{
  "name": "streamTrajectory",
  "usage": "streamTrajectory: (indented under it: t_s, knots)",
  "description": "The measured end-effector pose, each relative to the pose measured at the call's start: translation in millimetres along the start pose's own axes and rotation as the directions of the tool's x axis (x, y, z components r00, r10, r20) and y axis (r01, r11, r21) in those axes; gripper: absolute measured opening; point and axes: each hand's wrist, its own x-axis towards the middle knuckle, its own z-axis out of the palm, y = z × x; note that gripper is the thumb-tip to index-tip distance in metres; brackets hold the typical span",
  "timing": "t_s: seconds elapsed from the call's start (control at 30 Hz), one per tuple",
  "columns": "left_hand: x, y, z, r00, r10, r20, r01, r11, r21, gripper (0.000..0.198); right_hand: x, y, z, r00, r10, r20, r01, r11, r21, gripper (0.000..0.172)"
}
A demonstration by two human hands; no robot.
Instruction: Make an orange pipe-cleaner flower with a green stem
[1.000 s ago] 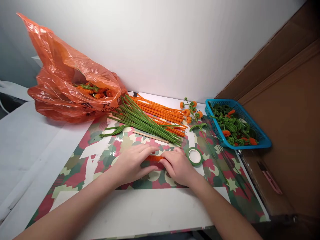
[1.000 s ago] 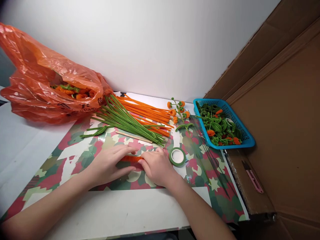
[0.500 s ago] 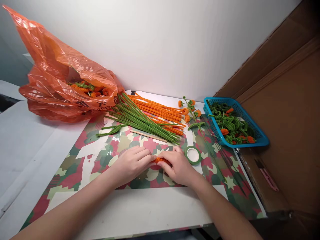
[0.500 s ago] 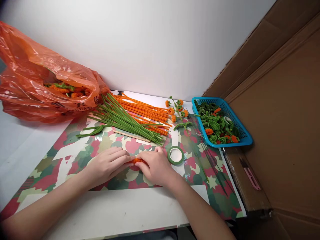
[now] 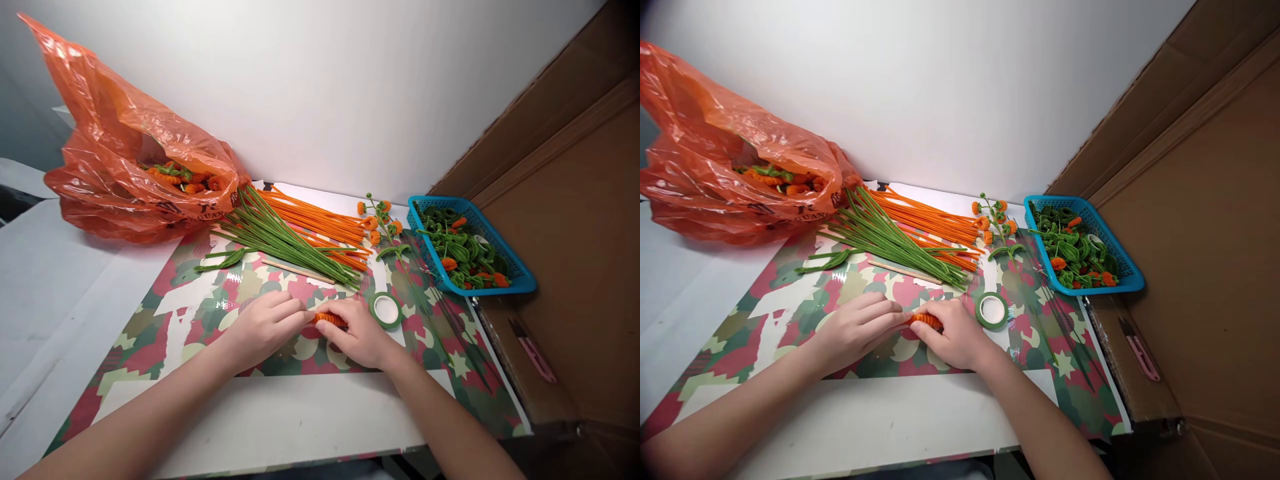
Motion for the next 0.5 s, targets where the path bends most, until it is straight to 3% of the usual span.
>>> streamTrajectory:
  t_s: [0.27,0.5]
  knots:
    - [1.2,1.2,1.8,1.000,0.011,-0.025,-0.011,1.000,0.023,0.014,-0.4,-0.8,5.6,0.996,-0.017,-0.082,0.011,0.997,-0.070,0.016]
    - [2.5,1.3,1.4,0.996,-0.082,0.018,0.082,0.997,-0.006,0.015,-0.4,-0.5,8.9,0.984,-0.059,-0.168,0.035,0.988,-0.147,0.014]
